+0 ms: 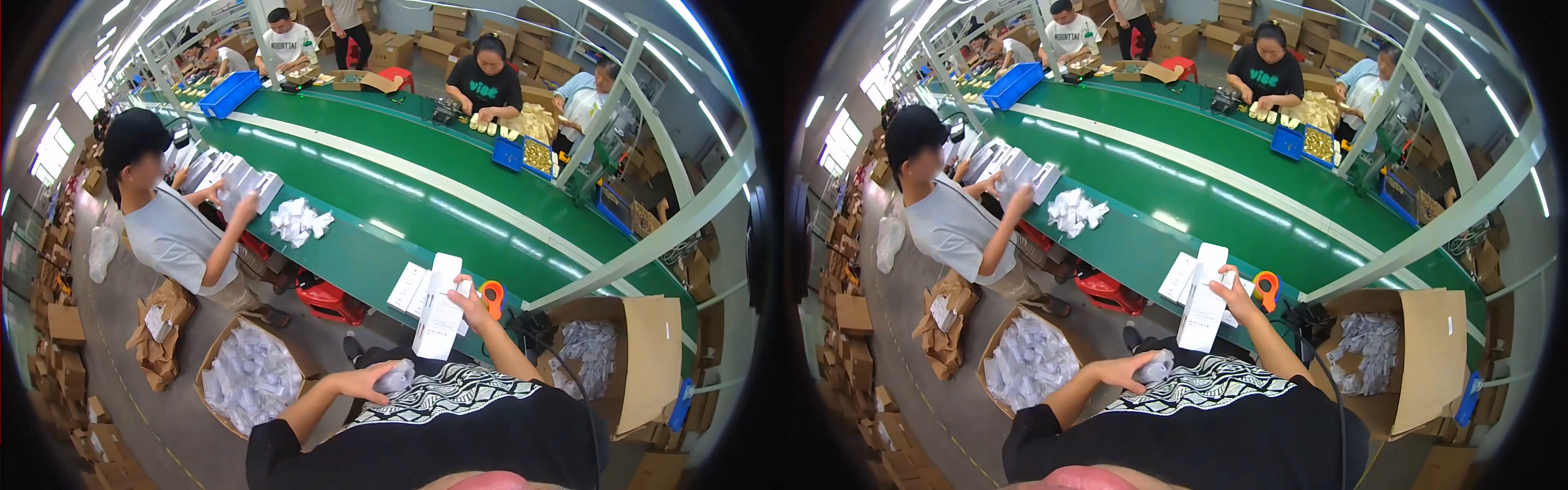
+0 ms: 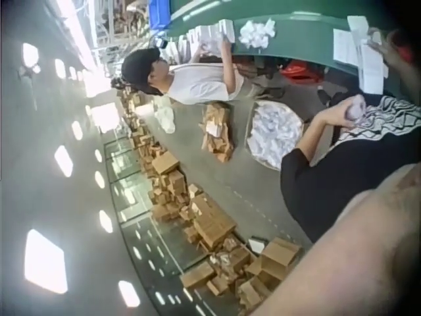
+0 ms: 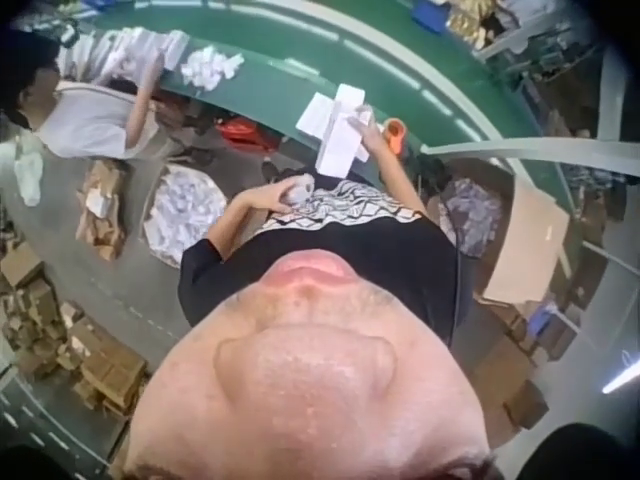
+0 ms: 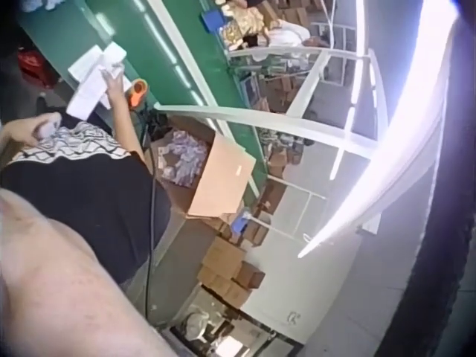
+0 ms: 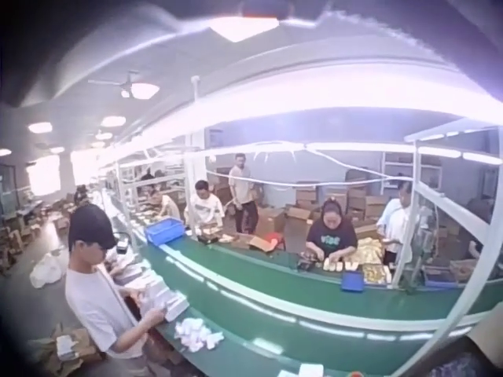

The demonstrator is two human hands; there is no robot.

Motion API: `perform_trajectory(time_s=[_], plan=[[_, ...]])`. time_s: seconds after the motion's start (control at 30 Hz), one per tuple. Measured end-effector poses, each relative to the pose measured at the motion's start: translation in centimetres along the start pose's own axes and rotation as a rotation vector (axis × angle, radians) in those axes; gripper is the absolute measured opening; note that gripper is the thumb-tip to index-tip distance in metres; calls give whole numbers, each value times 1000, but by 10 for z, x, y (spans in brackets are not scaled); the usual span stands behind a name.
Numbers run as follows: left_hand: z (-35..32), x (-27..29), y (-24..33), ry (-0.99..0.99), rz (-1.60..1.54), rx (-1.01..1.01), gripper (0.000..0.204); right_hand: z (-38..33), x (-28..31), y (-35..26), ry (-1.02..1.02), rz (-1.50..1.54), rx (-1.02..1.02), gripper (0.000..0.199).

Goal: Package small electronic products into bubble wrap and place them into cardboard shipping boxes.

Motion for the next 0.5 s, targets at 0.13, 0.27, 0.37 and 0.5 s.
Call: perform_trajectory(time_s=[0.13, 0.27, 0.37, 0.5], plan=[[12, -20, -38, -119, -190, 232, 61, -25, 24, 24, 75, -106, 127, 47], [49, 34, -32, 111, -262, 310, 54, -16, 23, -41, 170, -786, 362, 63], [73, 118, 6, 444, 3, -41, 48, 1, 13, -84, 213, -950, 415, 67], [100, 136, 99, 803, -294, -547, 58, 6, 5, -73, 150, -972, 534, 70]])
Point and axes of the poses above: each hand's wrist, its own z-axis towards the middle knuckle, its own x-axis out of the back of the hand, y = z × x, the point moved 1 cm from there along z, towards the middle knuckle, and after that the axes turned 2 degrees about -y, right-handed, at the moved point
